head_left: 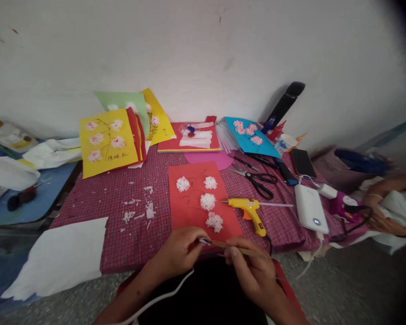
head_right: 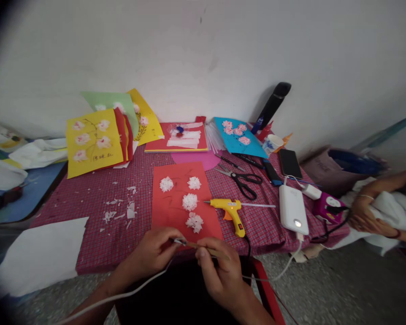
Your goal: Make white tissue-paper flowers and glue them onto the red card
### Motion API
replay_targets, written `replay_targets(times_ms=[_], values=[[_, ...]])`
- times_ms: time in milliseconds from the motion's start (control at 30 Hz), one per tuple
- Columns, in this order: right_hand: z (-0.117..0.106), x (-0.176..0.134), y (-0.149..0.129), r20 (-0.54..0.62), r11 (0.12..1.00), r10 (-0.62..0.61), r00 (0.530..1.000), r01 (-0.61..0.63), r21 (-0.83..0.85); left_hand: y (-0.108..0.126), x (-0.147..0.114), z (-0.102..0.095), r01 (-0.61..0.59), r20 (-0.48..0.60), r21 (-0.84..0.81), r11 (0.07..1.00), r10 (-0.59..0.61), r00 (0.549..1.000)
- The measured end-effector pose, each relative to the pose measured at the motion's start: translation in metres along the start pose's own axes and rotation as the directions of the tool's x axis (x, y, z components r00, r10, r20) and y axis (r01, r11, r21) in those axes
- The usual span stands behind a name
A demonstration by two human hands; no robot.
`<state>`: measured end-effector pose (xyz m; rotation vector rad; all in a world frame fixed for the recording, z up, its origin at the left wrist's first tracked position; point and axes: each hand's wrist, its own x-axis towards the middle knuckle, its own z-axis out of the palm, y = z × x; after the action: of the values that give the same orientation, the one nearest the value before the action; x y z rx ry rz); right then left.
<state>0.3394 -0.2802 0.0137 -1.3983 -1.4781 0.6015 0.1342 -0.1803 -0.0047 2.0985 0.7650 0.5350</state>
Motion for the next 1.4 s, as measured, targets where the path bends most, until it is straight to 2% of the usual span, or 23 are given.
replay_targets(times_ms=[100, 167, 267, 367, 533, 700, 867, 1133, 1400], values=[[-0.002, -0.013, 0.003, 0.085, 0.986, 0.132, 0.988, -0.140, 0.088, -0.002, -0.009, 0.003, -0.042, 0.094, 0.104, 0.994, 0.032, 0.995], [-0.005, -0.018, 0.004, 0.155, 0.988, 0.127, 0.980, -0.139, 0.069, -0.005, -0.011, 0.006, -0.093, 0.113, 0.163, 0.982, 0.075, 0.991], [-0.007, -0.018, 0.006, 0.161, 0.992, -0.084, 0.983, 0.097, -0.077, -0.009, -0.009, 0.011, -0.175, 0.141, 0.246, 0.953, 0.144, 0.979], [-0.004, -0.015, 0.007, 0.104, 0.924, -0.308, 0.946, 0.324, -0.204, -0.012, -0.002, 0.015, -0.263, 0.119, 0.302, 0.916, 0.237, 0.964], [0.003, -0.012, 0.006, 0.062, 0.882, -0.370, 0.927, 0.371, -0.289, -0.010, 0.006, 0.019, -0.356, 0.020, 0.354, 0.865, 0.374, 0.927], [0.002, -0.009, 0.004, 0.109, 0.877, -0.364, 0.925, 0.380, -0.296, -0.009, 0.011, 0.020, -0.374, -0.030, 0.393, 0.840, 0.418, 0.908], [0.006, -0.006, 0.007, 0.091, 0.844, -0.409, 0.908, 0.414, -0.340, -0.013, 0.014, 0.024, -0.360, -0.071, 0.495, 0.791, 0.450, 0.890], [0.014, -0.004, 0.015, 0.078, 0.823, -0.400, 0.913, 0.395, -0.408, -0.015, 0.022, 0.029, -0.327, -0.081, 0.484, 0.812, 0.414, 0.907], [0.016, -0.006, 0.026, 0.073, 0.834, -0.364, 0.928, 0.360, -0.419, -0.019, 0.016, 0.028, -0.283, -0.103, 0.439, 0.853, 0.360, 0.927]])
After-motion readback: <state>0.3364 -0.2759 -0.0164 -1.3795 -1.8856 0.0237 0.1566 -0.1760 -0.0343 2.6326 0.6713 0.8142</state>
